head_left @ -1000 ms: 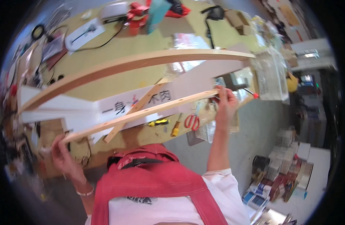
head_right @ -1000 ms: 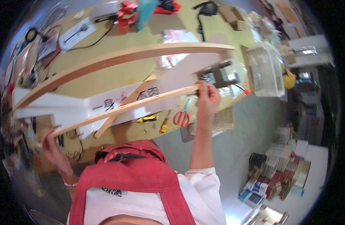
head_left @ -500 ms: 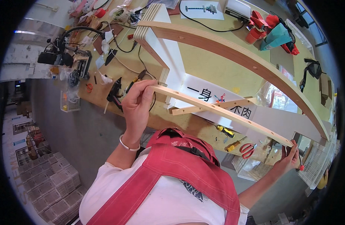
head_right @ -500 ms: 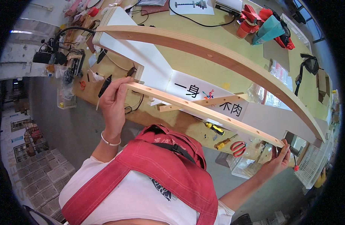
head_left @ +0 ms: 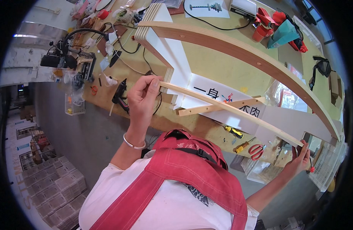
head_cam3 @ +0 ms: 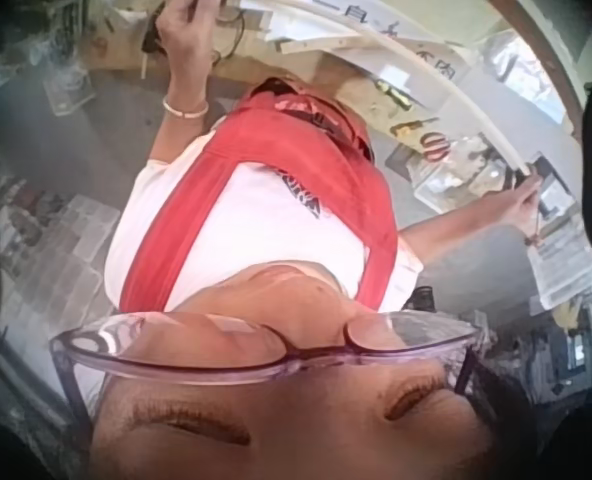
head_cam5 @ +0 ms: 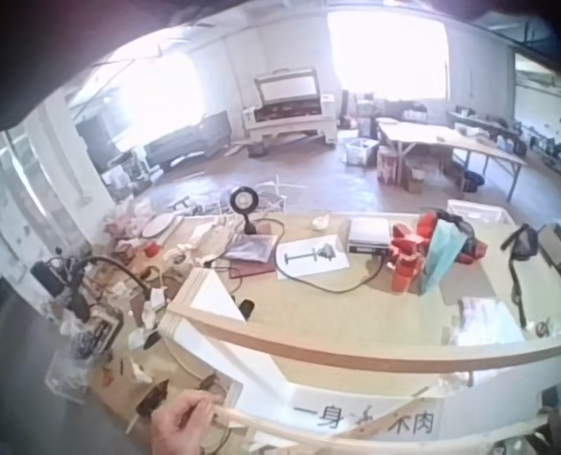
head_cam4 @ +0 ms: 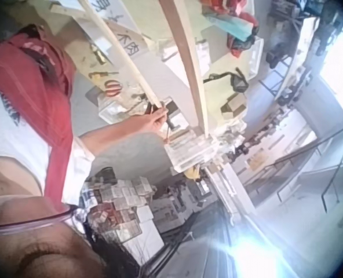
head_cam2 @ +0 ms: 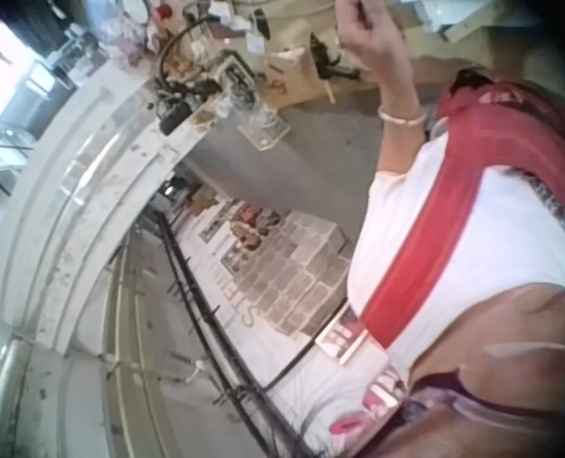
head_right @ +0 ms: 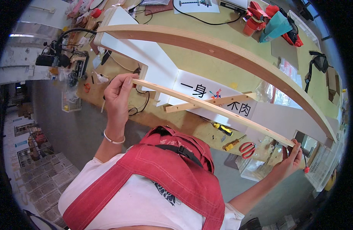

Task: The person uses a hot glue gun to attach a white cardboard sign with Chinese characters to a wooden frame structure. They then pick up and position thin wooden slats onto the frame, aligning them with the sign. The person works at a cluttered workbench in a workshop environment.

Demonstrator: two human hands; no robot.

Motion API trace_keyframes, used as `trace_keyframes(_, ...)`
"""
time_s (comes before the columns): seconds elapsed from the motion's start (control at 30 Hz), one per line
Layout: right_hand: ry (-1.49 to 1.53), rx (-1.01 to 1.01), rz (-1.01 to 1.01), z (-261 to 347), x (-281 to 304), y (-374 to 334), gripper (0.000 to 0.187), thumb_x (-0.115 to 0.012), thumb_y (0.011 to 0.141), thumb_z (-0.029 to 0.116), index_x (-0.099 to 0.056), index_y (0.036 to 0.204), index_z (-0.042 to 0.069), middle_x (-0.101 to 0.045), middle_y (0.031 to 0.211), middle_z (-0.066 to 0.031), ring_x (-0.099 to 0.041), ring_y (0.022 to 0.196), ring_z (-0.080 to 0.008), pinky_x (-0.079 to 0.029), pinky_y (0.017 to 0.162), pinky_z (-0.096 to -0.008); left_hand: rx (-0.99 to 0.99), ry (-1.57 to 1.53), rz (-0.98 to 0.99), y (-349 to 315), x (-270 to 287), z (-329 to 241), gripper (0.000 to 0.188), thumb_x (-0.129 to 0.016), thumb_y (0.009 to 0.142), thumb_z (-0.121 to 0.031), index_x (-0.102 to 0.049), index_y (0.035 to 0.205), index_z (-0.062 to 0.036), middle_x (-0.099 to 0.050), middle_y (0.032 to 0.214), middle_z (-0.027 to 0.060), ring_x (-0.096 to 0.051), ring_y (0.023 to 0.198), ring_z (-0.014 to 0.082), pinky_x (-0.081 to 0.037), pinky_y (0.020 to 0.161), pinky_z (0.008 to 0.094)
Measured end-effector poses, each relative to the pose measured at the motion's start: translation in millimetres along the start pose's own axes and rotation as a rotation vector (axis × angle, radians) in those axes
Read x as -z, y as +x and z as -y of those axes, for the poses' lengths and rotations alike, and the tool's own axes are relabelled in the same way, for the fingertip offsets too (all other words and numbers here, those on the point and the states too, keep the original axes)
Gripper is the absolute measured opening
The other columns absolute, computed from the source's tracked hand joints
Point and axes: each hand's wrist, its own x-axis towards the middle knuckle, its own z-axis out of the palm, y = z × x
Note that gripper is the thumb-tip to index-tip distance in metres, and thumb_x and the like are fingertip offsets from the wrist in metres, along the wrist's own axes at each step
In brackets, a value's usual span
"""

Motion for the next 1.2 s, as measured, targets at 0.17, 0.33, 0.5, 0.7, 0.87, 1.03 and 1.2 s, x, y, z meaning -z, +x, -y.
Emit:
trace_keyframes(0.17, 0.023, 0.004, -0.006, 0, 0, -3, 0.029, -0.063, 0.101, 0.031, -0.070, 0.106, 0.003, -0.071, 0.103, -0.0056, -0.067, 0.090, -0.0117, -0.057, 0.078, -0.0258, 0.027, -0.032, -0.039, -2, -5, 2, 0.021, -0.056, 0.104, -0.017, -0.068, 0.107, -0.0010, -0.066, 0.097, -0.0011, -0.057, 0.088, 0.0041, -0.048, 0.080, 0.0213)
trace_keyframes(0.33, 0.029, -0.002, -0.008, -3, -3, -1, 0.029, -0.062, 0.101, 0.031, -0.070, 0.107, 0.003, -0.071, 0.104, -0.0058, -0.067, 0.090, -0.0121, -0.057, 0.079, -0.0263, 0.020, 0.028, -0.102, -10, -11, 5, 0.022, -0.054, 0.106, -0.022, -0.066, 0.107, -0.0040, -0.064, 0.102, -0.0014, -0.057, 0.091, 0.0041, -0.049, 0.077, 0.0228)
trace_keyframes(0.5, 0.000, 0.018, -0.027, 5, -8, -6, 0.028, -0.062, 0.101, 0.030, -0.070, 0.107, 0.003, -0.070, 0.104, -0.0056, -0.067, 0.090, -0.0117, -0.057, 0.079, -0.0261, -0.053, 0.079, -0.105, -9, -14, 11, 0.023, -0.048, 0.108, -0.023, -0.062, 0.106, -0.0044, -0.061, 0.108, 0.0001, -0.054, 0.091, 0.0055, -0.047, 0.075, 0.0219)
trace_keyframes(0.7, -0.013, 0.009, -0.017, 3, -4, -4, 0.028, -0.061, 0.102, 0.028, -0.069, 0.108, 0.002, -0.070, 0.104, -0.0071, -0.068, 0.088, -0.0127, -0.059, 0.076, -0.0267, -0.140, 0.213, -0.141, -7, -19, 14, 0.024, -0.044, 0.108, -0.020, -0.059, 0.102, -0.0037, -0.060, 0.108, 0.0024, -0.051, 0.089, 0.0064, -0.045, 0.073, 0.0214)
trace_keyframes(0.87, -0.005, -0.007, -0.013, 10, -8, -7, 0.028, -0.063, 0.101, 0.027, -0.068, 0.108, 0.000, -0.070, 0.102, -0.0071, -0.067, 0.090, -0.0138, -0.059, 0.079, -0.0282, -0.171, 0.242, -0.142, -3, -22, 11, 0.022, -0.044, 0.108, -0.018, -0.058, 0.099, -0.0037, -0.059, 0.104, 0.0021, -0.046, 0.081, 0.0061, -0.039, 0.069, 0.0210)
trace_keyframes(1.03, -0.064, -0.023, -0.022, 14, -8, -6, 0.028, -0.063, 0.101, 0.027, -0.068, 0.107, 0.000, -0.070, 0.101, -0.0072, -0.068, 0.090, -0.0138, -0.059, 0.079, -0.0276, -0.200, 0.225, -0.151, 0, -26, 13, 0.021, -0.043, 0.108, -0.017, -0.056, 0.097, -0.0039, -0.058, 0.102, 0.0014, -0.036, 0.072, 0.0061, -0.032, 0.063, 0.0225)
trace_keyframes(1.2, -0.038, -0.031, -0.007, 9, -6, 0, 0.029, -0.064, 0.100, 0.029, -0.069, 0.108, 0.001, -0.070, 0.103, -0.0064, -0.067, 0.092, -0.0131, -0.058, 0.078, -0.0268, -0.142, 0.219, -0.147, -3, -25, 7, 0.019, -0.044, 0.107, -0.015, -0.055, 0.096, -0.0032, -0.056, 0.097, 0.0023, -0.042, 0.078, 0.0082, -0.037, 0.069, 0.0238)
